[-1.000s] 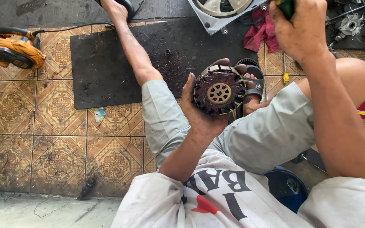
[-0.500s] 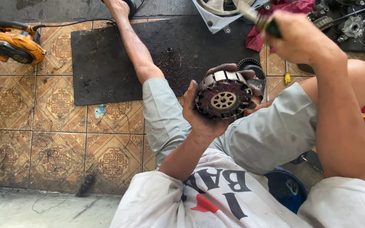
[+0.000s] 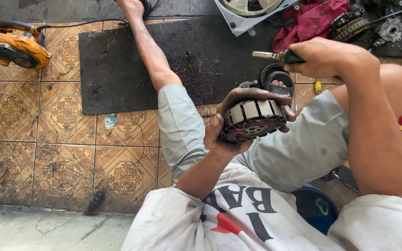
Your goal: Removing copper wire windings from an electric motor stator using pliers
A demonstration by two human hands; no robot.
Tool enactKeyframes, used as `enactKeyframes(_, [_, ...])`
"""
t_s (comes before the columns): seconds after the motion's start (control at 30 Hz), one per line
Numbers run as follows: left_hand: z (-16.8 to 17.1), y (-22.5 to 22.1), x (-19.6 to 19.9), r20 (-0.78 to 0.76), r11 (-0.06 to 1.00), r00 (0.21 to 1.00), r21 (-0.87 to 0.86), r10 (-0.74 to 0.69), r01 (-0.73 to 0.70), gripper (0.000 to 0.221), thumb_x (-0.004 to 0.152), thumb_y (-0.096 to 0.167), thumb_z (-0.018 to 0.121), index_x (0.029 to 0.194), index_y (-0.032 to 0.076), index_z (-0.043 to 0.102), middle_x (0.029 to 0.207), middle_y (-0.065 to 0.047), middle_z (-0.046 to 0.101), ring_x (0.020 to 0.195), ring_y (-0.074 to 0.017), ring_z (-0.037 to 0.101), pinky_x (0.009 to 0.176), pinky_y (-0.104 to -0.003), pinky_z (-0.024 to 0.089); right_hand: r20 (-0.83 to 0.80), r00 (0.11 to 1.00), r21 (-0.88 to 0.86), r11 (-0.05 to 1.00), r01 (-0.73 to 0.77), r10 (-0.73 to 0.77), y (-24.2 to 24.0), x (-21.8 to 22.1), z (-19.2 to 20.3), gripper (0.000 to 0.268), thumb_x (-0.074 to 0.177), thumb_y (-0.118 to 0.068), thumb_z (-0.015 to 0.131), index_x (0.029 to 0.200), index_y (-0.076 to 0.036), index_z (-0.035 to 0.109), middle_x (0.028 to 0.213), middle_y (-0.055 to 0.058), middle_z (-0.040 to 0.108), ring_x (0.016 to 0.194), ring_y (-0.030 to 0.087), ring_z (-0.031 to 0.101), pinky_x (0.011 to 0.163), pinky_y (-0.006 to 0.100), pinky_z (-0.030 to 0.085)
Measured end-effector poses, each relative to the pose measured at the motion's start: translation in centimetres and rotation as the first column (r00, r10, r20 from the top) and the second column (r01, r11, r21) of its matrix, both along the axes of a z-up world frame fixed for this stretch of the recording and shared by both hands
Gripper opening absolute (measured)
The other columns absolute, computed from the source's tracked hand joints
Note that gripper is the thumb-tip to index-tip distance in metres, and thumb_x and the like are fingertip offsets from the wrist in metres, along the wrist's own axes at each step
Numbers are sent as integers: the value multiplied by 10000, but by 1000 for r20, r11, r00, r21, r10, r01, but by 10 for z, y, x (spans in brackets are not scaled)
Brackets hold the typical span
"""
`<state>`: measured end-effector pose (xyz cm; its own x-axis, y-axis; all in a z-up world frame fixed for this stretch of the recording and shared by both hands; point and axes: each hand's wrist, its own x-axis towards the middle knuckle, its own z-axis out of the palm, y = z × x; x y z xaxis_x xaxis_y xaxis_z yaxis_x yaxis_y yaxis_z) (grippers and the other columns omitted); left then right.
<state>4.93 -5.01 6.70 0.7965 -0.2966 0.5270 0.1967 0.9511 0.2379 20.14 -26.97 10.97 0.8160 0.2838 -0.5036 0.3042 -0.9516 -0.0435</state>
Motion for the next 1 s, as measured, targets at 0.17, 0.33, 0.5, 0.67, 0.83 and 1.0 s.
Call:
enactKeyframes(0.17, [7,9,-4,53,992,996,103,71,-76,647,1015,489,578,1458,19,540,1480,-301,557,1346,-429,619,1115,-536,586,5,998,-89,994,56,-56,-4,5,-13,309,946,-273,660,1095,-8,722,960,160,804,736,414,674,698,503,552])
enactKeyframes(0.33, [6,11,-3,88,984,990,131,106,-117,613,1025,466,564,1451,26,532,1472,-282,557,1339,-435,620,1091,-530,600,-14,1000,-70,998,1,-2,-7,3,-14,313,959,-295,669,1067,-2,697,957,159,802,750,404,703,706,491,568])
enactKeyframes(0.5, [3,11,0,47,999,998,31,35,-36,612,1019,449,580,1452,16,558,1471,-334,552,1337,-449,606,1097,-559,589,0,1000,-32,999,-18,18,-8,2,-14,324,965,-316,656,1119,-32,677,1028,150,794,854,416,721,772,503,576])
enactKeyframes(0.67, [7,12,-4,-3,999,999,1,36,-36,634,1030,460,563,1458,-7,538,1464,-343,552,1324,-457,610,1103,-569,577,-13,998,-85,995,58,-60,-1,-2,-4,314,973,-312,665,1102,-28,697,1027,147,801,805,409,713,747,503,571])
enactKeyframes(0.83, [7,12,-4,4,999,999,11,52,-52,623,1028,472,558,1454,16,554,1468,-332,556,1322,-449,611,1104,-567,570,-7,999,-78,996,34,-35,-5,1,-9,322,972,-325,664,1111,-35,691,1024,146,800,819,413,714,762,503,574])
enactKeyframes(1.0, [6,10,-3,16,999,999,3,45,-46,628,1031,473,540,1463,18,551,1461,-337,554,1304,-461,615,1074,-552,590,-20,1000,-73,997,5,-7,-5,2,-11,328,970,-321,664,1087,-17,703,974,153,805,779,403,707,730,494,566])
